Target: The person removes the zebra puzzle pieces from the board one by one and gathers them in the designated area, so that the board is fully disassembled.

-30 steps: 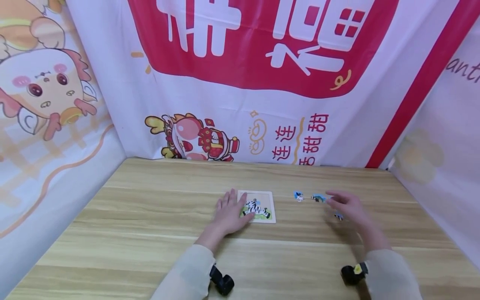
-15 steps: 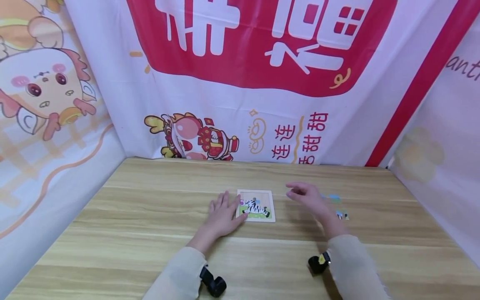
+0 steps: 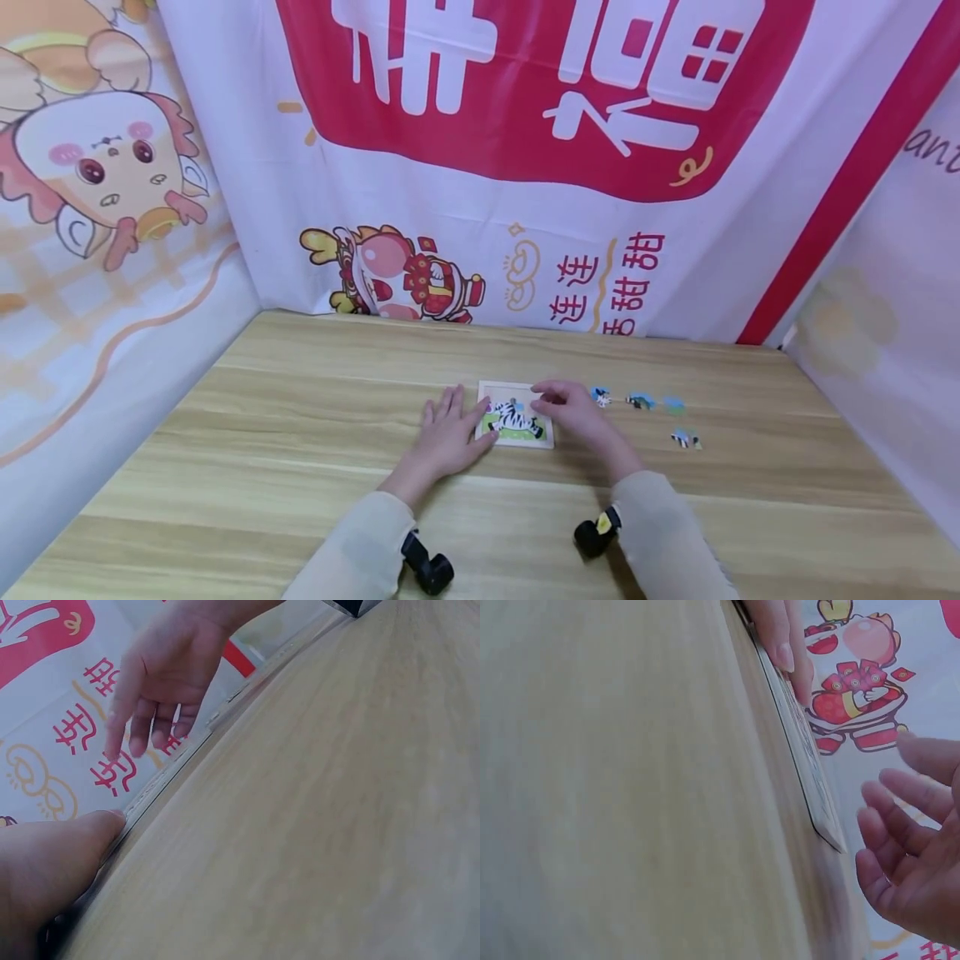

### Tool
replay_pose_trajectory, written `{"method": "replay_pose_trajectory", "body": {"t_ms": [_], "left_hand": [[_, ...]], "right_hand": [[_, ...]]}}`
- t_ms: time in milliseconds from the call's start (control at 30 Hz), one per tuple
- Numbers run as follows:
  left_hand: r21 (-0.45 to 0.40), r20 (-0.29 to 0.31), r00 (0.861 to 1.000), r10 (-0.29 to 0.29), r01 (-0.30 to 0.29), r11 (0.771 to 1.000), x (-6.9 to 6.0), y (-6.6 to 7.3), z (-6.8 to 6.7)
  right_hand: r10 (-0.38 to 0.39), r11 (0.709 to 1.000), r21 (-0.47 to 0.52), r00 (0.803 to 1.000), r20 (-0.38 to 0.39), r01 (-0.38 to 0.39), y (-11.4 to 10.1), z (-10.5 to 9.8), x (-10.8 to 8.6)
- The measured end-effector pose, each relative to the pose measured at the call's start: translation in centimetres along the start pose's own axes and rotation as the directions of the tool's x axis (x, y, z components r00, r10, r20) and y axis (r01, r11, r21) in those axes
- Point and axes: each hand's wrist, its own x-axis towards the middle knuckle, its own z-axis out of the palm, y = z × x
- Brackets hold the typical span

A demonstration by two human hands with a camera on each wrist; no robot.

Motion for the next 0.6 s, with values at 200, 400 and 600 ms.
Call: {"method": "replay_pose_trajectory", "body": {"t_ms": [200, 400, 600], "left_hand": [[0.008, 0.013, 1.0, -0.006, 0.006, 1.0, 0.1, 0.0, 0.2], [0.015, 0.007, 1.0, 0.007, -0.007, 1.0, 0.1, -0.1, 0.3], [0.018, -0.003, 1.0, 0.005, -0.005, 1.0, 0.0, -0.1, 0.3]], "right_hand": [[-0.034, 0.999, 0.001, 0.998, -0.046, 0.034, 1.1, 1.3, 0.3], [-0.056, 0.995, -0.086, 0.996, -0.074, 0.05, 1.5, 2.4, 0.0], [-0.063, 0.978, -0.206, 0.993, -0.103, 0.04, 1.3, 3.2, -0.1]]}}
